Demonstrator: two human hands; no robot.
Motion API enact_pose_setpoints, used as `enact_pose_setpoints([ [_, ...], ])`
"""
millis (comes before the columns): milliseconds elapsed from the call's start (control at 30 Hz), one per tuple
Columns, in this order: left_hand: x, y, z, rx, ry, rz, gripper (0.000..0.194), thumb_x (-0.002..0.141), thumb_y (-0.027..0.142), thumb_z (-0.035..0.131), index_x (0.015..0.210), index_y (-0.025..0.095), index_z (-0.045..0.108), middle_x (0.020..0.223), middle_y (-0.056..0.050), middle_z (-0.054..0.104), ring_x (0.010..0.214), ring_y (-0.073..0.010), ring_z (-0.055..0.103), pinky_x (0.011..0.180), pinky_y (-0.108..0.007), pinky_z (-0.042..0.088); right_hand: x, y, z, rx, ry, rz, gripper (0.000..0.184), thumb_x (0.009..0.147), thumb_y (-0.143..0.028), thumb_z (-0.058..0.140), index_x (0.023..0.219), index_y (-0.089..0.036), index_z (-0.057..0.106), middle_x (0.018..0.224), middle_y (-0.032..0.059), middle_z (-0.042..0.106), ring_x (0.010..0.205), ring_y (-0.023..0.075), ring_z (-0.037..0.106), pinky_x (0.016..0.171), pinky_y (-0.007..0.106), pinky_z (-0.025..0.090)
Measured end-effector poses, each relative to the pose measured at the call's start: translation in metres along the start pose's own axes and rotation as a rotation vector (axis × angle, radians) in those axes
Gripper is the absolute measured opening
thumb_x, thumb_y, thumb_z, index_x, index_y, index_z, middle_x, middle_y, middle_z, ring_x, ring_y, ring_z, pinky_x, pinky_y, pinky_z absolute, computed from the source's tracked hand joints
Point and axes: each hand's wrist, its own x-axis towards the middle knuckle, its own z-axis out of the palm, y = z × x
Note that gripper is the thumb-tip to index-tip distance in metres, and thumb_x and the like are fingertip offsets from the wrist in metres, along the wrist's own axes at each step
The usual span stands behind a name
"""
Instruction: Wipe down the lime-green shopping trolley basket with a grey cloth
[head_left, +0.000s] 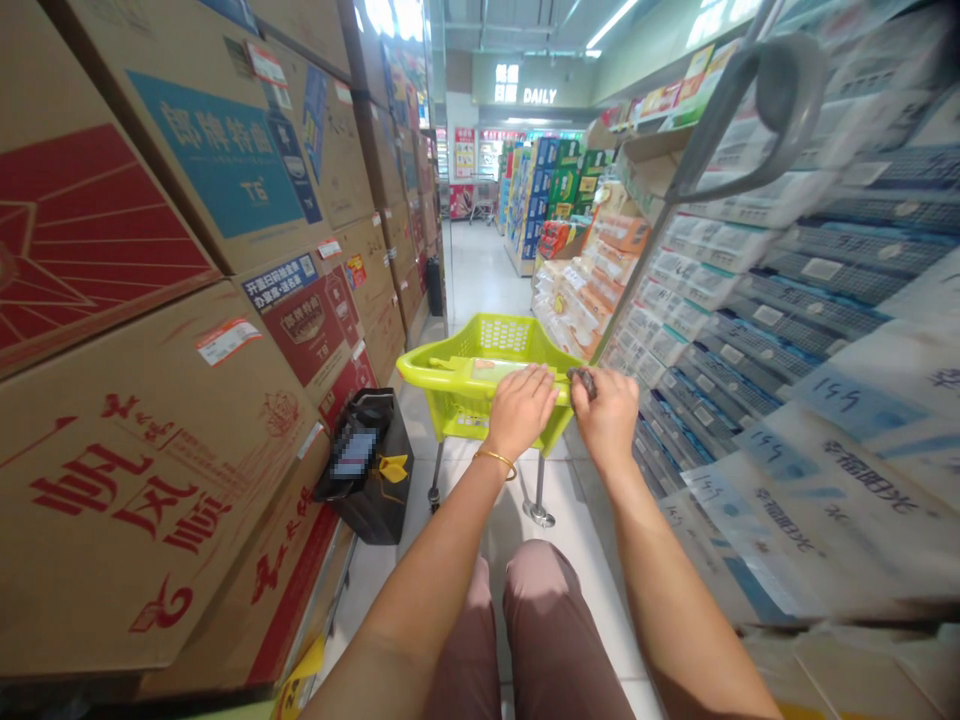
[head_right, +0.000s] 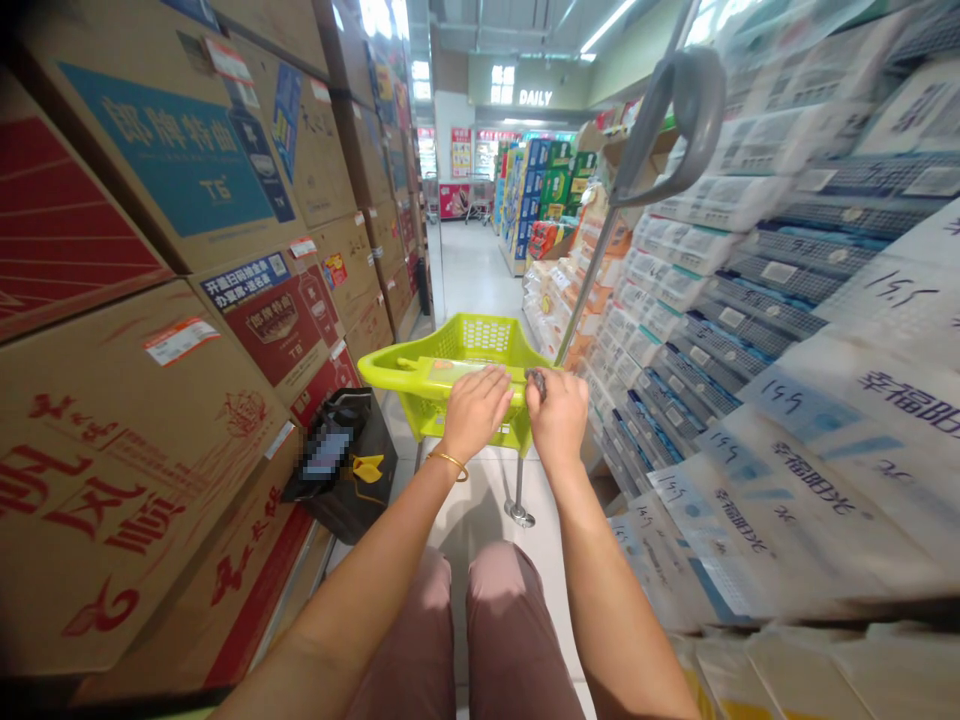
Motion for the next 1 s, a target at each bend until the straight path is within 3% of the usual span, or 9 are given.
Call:
enact_pose_setpoints([
  [267, 0.003, -0.003, 0.001, -0.021, 0.045, -0.012, 0.028, 0.093, 0.026, 0.043, 0.107, 0.015, 0.064, 0.115, -0.009, 0.067, 0.113, -0.0220, 0.058, 0.095, -0.040, 0.045, 0.009, 0.020, -0.002, 0.011, 0.012, 0.098, 0.025, 0.086, -0.031, 0.046, 0.092, -0.017, 0.065, 0.088, 0.0101, 0.067, 0.087, 0.0231, 0.055, 0.085, 0.037, 0.038],
  [400, 0.003, -0.001, 0.002, -0.032, 0.051, -0.030, 0.027, 0.093, 0.025, 0.044, 0.107, 0.015, 0.064, 0.115, -0.009, 0.067, 0.114, -0.0218, 0.058, 0.096, -0.040, 0.044, 0.009, 0.004, -0.001, -0.036, -0.005, 0.099, 0.024, 0.087, -0.028, 0.045, 0.093, -0.016, 0.065, 0.090, 0.0115, 0.067, 0.087, 0.0237, 0.054, 0.084, 0.037, 0.038],
  [533, 0.004, 0.000, 0.001, -0.051, 0.038, -0.038, 0.027, 0.092, 0.022, 0.044, 0.107, 0.015, 0.064, 0.116, -0.010, 0.067, 0.114, -0.0223, 0.058, 0.096, -0.041, 0.044, 0.003, -0.020, 0.003, -0.014, -0.059, -0.012, 0.024, 0.089, -0.026, 0.043, 0.097, -0.016, 0.063, 0.093, 0.0107, 0.066, 0.088, 0.0227, 0.053, 0.083, 0.036, 0.038],
  [633, 0.004, 0.000, -0.002, -0.065, 0.021, -0.050, 0.027, 0.092, 0.021, 0.043, 0.106, 0.016, 0.065, 0.116, -0.009, 0.066, 0.113, -0.0225, 0.058, 0.097, -0.042, 0.044, 0.002, -0.024, 0.004, 0.018, -0.082, -0.050, 0.025, 0.089, -0.027, 0.043, 0.100, -0.016, 0.063, 0.094, 0.0100, 0.067, 0.089, 0.0220, 0.054, 0.085, 0.035, 0.039],
  [1000, 0.003, -0.005, -0.006, -0.084, 0.036, -0.024, 0.025, 0.091, 0.024, 0.046, 0.102, 0.018, 0.068, 0.111, -0.007, 0.069, 0.111, -0.0211, 0.060, 0.094, -0.040, 0.047, 0.027, 0.023, -0.015, 0.042, -0.260, -0.001, 0.025, 0.084, -0.031, 0.049, 0.091, -0.017, 0.069, 0.087, 0.0078, 0.069, 0.081, 0.0197, 0.058, 0.077, 0.030, 0.043],
])
